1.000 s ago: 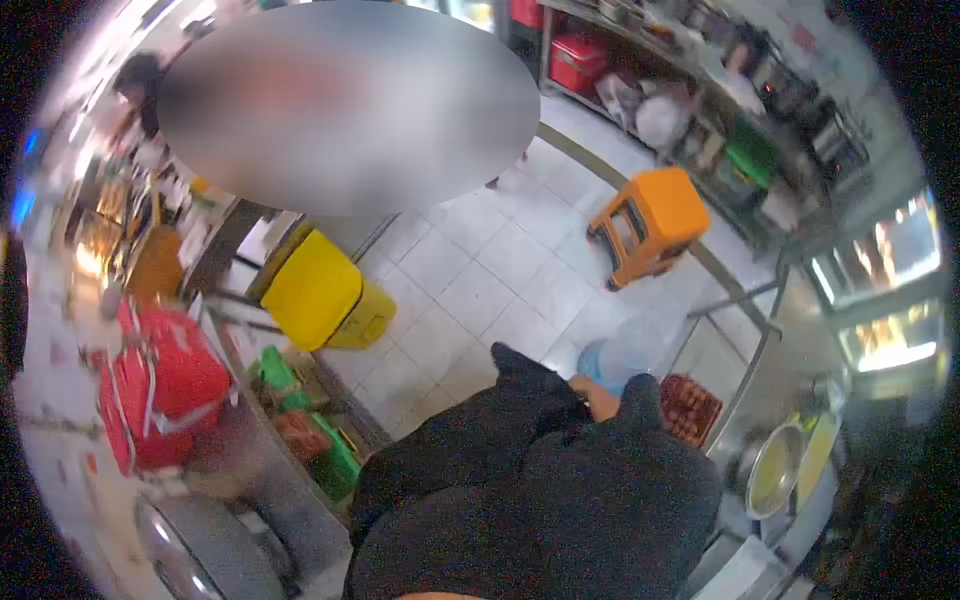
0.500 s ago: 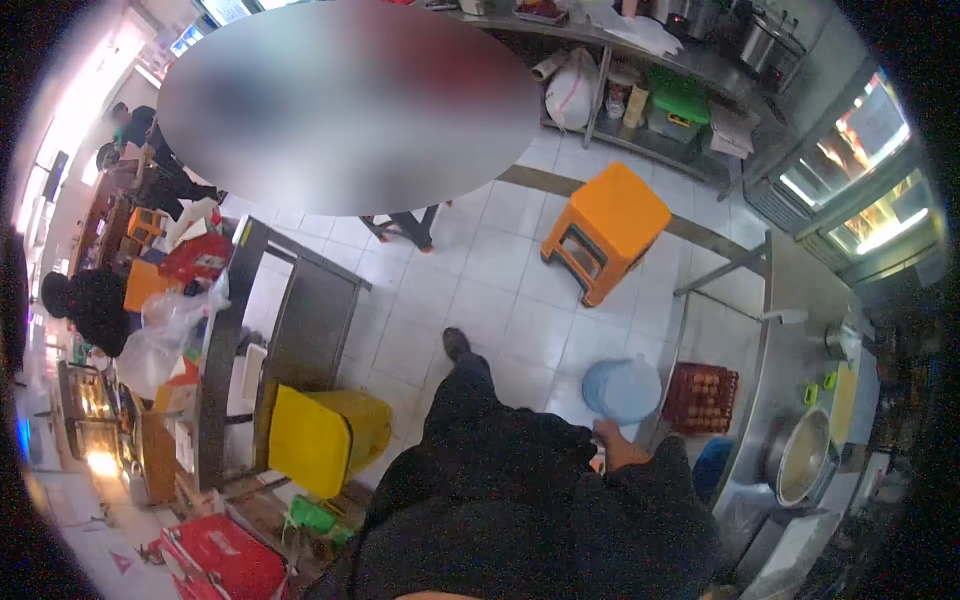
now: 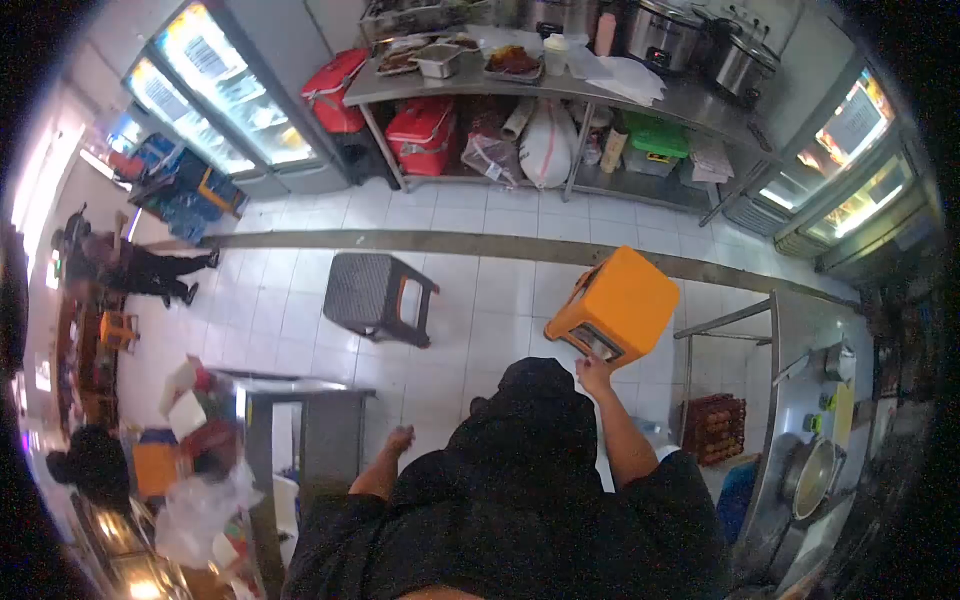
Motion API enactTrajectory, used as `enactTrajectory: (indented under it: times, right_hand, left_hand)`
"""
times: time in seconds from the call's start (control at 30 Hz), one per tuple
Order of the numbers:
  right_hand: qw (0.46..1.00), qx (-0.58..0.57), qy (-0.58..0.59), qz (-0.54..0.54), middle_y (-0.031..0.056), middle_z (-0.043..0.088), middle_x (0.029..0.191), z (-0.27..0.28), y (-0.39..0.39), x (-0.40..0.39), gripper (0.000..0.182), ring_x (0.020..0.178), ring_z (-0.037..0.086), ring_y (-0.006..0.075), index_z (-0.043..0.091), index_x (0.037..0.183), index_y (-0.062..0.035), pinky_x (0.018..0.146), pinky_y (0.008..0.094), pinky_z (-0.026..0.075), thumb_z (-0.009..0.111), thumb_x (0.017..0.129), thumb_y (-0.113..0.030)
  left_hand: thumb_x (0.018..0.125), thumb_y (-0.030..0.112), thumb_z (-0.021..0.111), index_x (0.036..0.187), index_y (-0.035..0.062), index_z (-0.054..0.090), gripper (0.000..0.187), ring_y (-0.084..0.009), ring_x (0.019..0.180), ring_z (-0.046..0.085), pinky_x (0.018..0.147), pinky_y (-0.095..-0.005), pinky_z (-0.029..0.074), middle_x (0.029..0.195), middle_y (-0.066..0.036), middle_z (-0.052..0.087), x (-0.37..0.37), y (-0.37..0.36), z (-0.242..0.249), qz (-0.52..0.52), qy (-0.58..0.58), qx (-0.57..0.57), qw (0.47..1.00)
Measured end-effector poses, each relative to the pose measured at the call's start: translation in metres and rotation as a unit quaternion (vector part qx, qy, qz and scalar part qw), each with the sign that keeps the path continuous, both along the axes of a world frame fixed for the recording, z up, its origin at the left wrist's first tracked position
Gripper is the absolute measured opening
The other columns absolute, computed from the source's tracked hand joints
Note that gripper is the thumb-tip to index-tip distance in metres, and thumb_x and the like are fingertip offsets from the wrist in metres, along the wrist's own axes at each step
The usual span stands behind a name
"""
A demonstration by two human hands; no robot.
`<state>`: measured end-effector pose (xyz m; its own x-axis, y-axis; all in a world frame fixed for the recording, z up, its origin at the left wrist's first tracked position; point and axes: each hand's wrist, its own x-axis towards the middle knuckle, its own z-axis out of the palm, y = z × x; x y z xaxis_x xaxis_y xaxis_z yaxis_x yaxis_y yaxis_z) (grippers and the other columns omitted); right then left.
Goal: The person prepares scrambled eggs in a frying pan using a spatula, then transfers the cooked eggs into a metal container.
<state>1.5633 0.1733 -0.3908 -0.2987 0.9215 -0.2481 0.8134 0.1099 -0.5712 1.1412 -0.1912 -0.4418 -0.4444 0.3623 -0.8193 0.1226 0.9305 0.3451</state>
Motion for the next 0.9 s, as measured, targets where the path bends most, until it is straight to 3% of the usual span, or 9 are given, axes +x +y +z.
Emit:
enactTrajectory:
  times: [0.03,0.13,0.3,0.5,0.57,0.6,0.67,0.73,0.9]
  right_hand:
    - [0.993,-0.065,0.06,-0.072,0.0088,0.062,0.066,0.051,0.014,-0.025,0.029,0.058,0.061,0.0189,0.063,0.08,-0.0054,0.058,0.0319,0.048,0.05,0.084,-0.031]
    - [0.984,-0.102,0.092,-0.111,0.0079,0.063,0.067,0.03,0.043,-0.05,0.031,0.055,0.061,0.0162,0.064,0.085,-0.0067,0.057,0.0298,0.048,0.051,0.084,-0.035]
    - [0.992,-0.109,-0.057,0.004,0.0207,0.061,0.08,-0.027,0.079,-0.068,0.042,0.083,0.058,0.0366,0.063,0.074,-0.0017,0.076,0.0435,0.044,0.055,0.078,-0.043]
    - [0.978,-0.112,-0.006,-0.175,0.0192,0.061,0.088,-0.06,0.204,-0.117,0.04,0.088,0.058,0.034,0.062,0.08,-0.0036,0.081,0.0441,0.042,0.056,0.078,-0.043]
    - [0.987,-0.071,-0.107,0.101,0.0184,0.061,0.096,-0.076,0.252,-0.128,0.05,0.091,0.058,0.0337,0.059,0.091,-0.0025,0.081,0.0431,0.045,0.048,0.079,-0.05]
    - [0.988,-0.108,-0.096,0.044,0.0199,0.06,0.099,-0.07,0.276,-0.139,0.053,0.093,0.058,0.0325,0.06,0.092,-0.0024,0.082,0.0428,0.044,0.046,0.08,-0.052]
    - [0.986,-0.14,-0.088,-0.013,0.0215,0.058,0.103,-0.026,0.342,-0.173,0.057,0.095,0.057,0.0313,0.061,0.092,-0.0022,0.084,0.0425,0.043,0.044,0.08,-0.055]
    - [0.88,-0.466,-0.077,-0.041,0.0245,0.051,0.115,0.037,0.413,-0.206,0.065,0.106,0.052,0.0298,0.059,0.104,-0.0025,0.089,0.0402,0.04,0.044,0.079,-0.061]
    - [0.849,-0.502,0.032,-0.164,0.0251,0.043,0.125,-0.026,0.517,-0.268,0.085,0.119,0.042,0.0299,0.049,0.12,-0.0004,0.096,0.0371,0.035,0.047,0.071,-0.07]
  left_hand:
    - [0.085,0.048,0.045,0.077,0.004,0.059,0.047,-0.021,0.054,0.054,0.052,-0.0358,0.045,0.061,-0.009,0.057,-0.04,0.032,-0.056,-0.128,0.202,0.267,0.934]
    - [0.088,0.039,0.045,0.094,0.0043,0.055,0.037,-0.0138,0.062,0.055,0.053,-0.0257,0.044,0.076,-0.006,0.06,-0.082,0.204,0.077,0.231,-0.029,0.257,0.938]
    - [0.092,0.036,0.044,0.09,0.0101,0.053,0.027,-0.0101,0.061,0.053,0.054,-0.0229,0.043,0.069,0.0,0.055,-0.126,0.328,0.082,0.125,-0.071,0.432,0.89]
    - [0.089,0.035,0.041,0.092,0.0022,0.059,0.037,-0.0199,0.067,0.058,0.062,-0.0332,0.047,0.078,-0.012,0.061,-0.106,0.262,0.019,0.022,0.008,0.064,0.998]
    - [0.089,0.036,0.041,0.093,0.0018,0.059,0.039,-0.0219,0.069,0.058,0.064,-0.0345,0.047,0.079,-0.013,0.062,-0.104,0.245,0.041,-0.009,0.012,-0.006,1.0]
    - [0.088,0.037,0.042,0.093,0.0017,0.059,0.039,-0.023,0.07,0.058,0.065,-0.0352,0.047,0.079,-0.014,0.062,-0.107,0.25,0.05,-0.01,0.008,-0.024,1.0]
    - [0.088,0.037,0.042,0.093,0.0013,0.059,0.04,-0.025,0.073,0.058,0.067,-0.0365,0.046,0.08,-0.015,0.062,-0.12,0.276,0.061,-0.012,0.007,-0.043,0.999]
    - [0.087,0.038,0.042,0.094,0.001,0.059,0.041,-0.027,0.075,0.058,0.069,-0.0378,0.046,0.08,-0.016,0.062,-0.135,0.317,0.063,-0.02,0.011,-0.045,0.999]
    - [0.086,0.04,0.042,0.095,0.0002,0.059,0.044,-0.0321,0.08,0.059,0.074,-0.041,0.046,0.081,-0.019,0.062,-0.217,0.474,0.032,-0.119,0.032,-0.027,0.992]
